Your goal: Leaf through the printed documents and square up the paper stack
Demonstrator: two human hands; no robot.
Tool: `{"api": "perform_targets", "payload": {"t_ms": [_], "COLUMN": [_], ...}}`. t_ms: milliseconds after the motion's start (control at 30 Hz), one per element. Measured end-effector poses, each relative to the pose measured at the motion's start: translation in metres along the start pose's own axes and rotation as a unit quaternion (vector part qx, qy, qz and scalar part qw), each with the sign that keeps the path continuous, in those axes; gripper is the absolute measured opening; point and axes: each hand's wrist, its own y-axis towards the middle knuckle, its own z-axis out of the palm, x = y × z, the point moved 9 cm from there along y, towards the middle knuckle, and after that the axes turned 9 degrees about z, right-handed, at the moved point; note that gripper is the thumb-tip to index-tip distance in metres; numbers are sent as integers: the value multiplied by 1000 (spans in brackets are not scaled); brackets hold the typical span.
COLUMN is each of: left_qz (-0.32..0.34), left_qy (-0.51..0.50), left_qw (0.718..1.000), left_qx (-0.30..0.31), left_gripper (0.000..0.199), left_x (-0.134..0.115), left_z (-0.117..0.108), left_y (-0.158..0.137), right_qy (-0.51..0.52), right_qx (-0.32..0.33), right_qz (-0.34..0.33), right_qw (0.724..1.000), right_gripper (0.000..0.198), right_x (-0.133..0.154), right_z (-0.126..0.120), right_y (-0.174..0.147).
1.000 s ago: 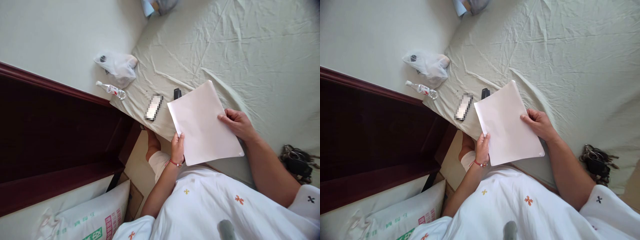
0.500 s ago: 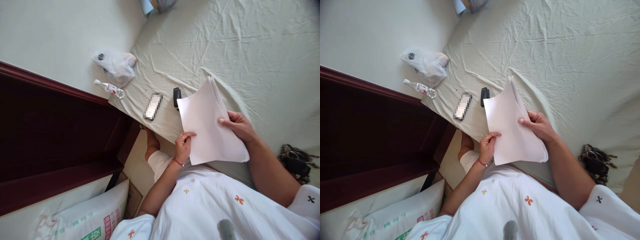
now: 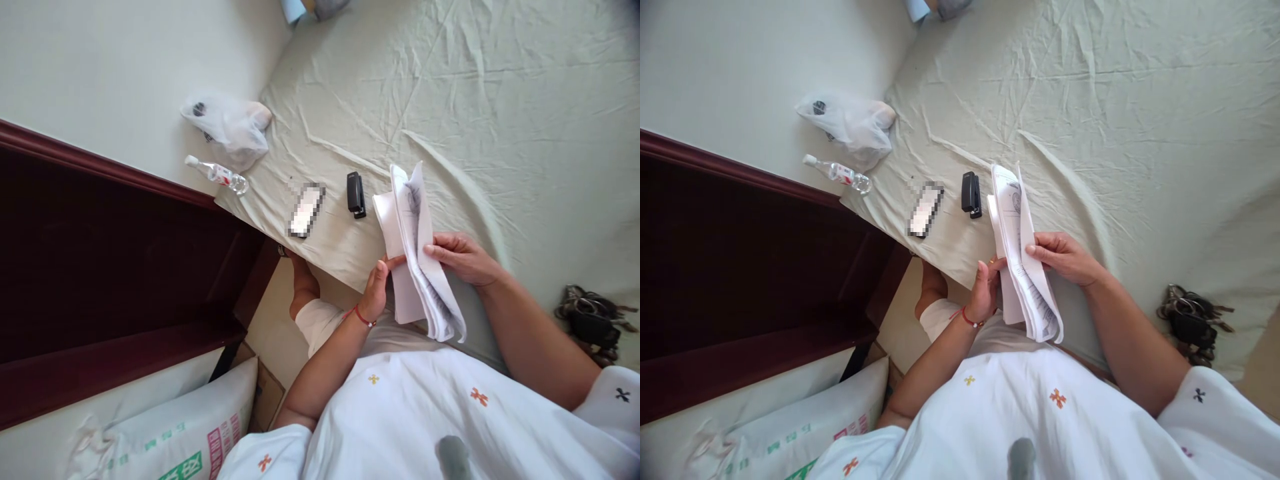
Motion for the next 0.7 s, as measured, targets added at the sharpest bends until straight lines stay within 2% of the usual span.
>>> {"api": "perform_targets", "payload": {"t_ms": [100,200,300,400,467,533,700], "left_qz": [18,-10,-39,-61,-65,-73,-69], "left_qy": [36,36,-38,-101,-132,-159,-168], "left_qw": [999,998,992,979,970,965,962], "left_qx": [16,-44,-113,-168,-193,-195,-202], "left_gripper": [75,60,58,57,53,49,44], "left_x": [-3,5,9,5,2,2,12], "left_z": [4,-5,-20,-42,-59,-71,-89], "left_y": [0,1,-1,-3,-5,-7,-10], "right_qy": [-46,-52,6,79,100,86,-14], "right_qx": [19,-1,-82,-196,-241,-238,-153], "right_qz": [-19,-24,-33,-44,-45,-41,4], "right_qw": [999,998,996,976,964,967,988], "right_gripper": [50,51,46,40,36,36,33], "right_x": [4,8,13,19,22,23,16], "right_z": [10,10,-8,-36,-50,-56,-57], "right_y": [3,4,-3,-16,-23,-23,-12]}}
